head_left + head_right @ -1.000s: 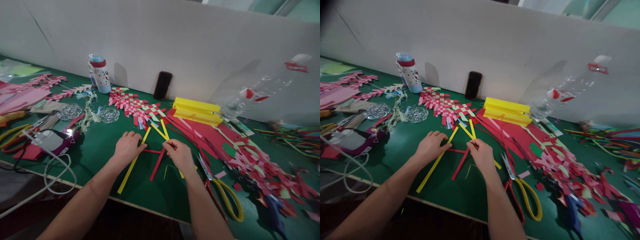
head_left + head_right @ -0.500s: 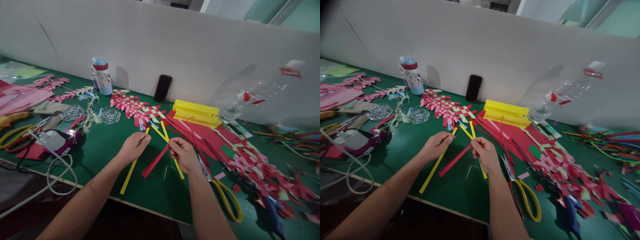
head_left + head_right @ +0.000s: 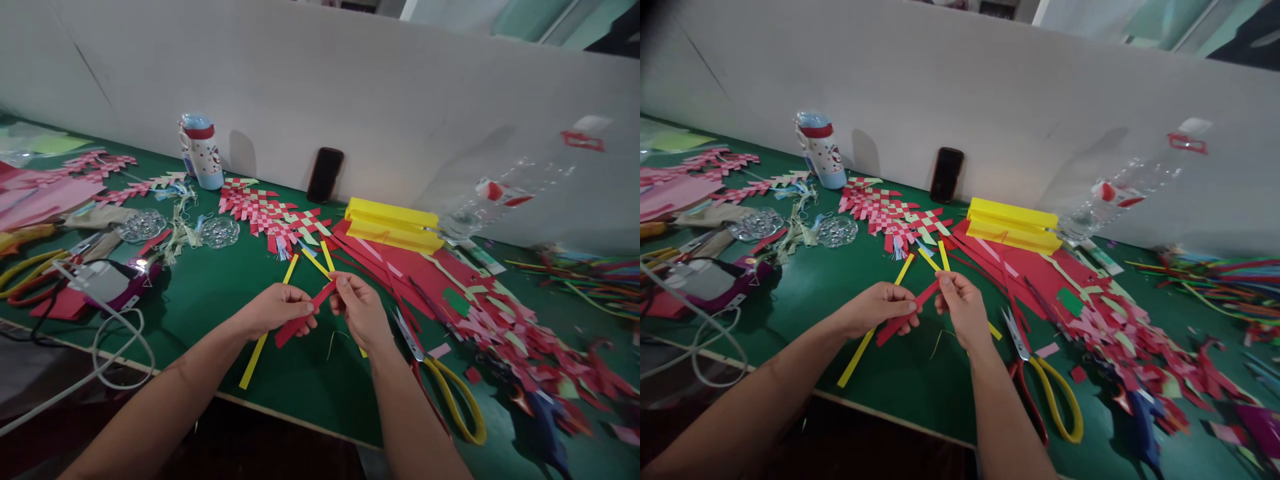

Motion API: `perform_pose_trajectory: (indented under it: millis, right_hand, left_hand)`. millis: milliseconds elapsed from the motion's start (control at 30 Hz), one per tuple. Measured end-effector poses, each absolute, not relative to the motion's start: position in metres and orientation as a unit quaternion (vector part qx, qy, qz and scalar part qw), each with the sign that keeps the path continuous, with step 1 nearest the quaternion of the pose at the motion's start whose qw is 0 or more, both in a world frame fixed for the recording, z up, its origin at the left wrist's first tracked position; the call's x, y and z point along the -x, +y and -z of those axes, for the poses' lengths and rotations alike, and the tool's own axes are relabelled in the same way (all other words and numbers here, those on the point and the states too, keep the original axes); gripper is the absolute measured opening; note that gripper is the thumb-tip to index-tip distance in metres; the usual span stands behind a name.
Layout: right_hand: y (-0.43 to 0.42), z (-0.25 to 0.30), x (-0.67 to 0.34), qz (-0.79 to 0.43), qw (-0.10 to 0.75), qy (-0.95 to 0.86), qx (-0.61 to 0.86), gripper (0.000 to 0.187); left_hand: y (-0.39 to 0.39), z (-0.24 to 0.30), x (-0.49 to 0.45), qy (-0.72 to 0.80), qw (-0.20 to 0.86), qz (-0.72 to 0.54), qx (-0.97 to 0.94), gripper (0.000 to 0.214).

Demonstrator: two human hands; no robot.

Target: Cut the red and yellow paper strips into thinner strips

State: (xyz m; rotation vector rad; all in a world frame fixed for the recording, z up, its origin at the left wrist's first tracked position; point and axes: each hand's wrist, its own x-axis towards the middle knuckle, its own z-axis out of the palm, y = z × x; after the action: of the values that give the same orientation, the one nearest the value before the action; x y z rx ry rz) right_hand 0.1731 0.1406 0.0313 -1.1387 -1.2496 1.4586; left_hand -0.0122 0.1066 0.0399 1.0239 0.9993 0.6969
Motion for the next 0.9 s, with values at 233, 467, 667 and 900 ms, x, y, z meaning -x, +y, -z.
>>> perform_pose_trajectory:
  millis: [233,467,667,900]
  right_hand:
    - [0.133,-0.033,-0.166,-0.620,0.370,-0.517,0.459,0.035]
    - [0.133,-0.037,-0.169,-0.684,0.364,-0.462,0.432,0.031]
    - [0.137,-0.047,-0.181,-0.745,0.388,-0.378,0.389,0.030]
    - [0.142,-0.057,-0.195,-0.750,0.465,-0.323,0.341,0.024]
  left_hand:
    - [0.109,-0.032,0.009,0.479,0.669,-0.369,-0.433,0.020]
    - [0.110,-0.035,0.012,0.479,0.635,-0.395,-0.459,0.022]
    - [0.114,-0.035,0.020,0.491,0.606,-0.397,-0.483,0.017]
    - [0.114,-0.034,0.020,0.508,0.584,-0.370,-0.513,0.016]
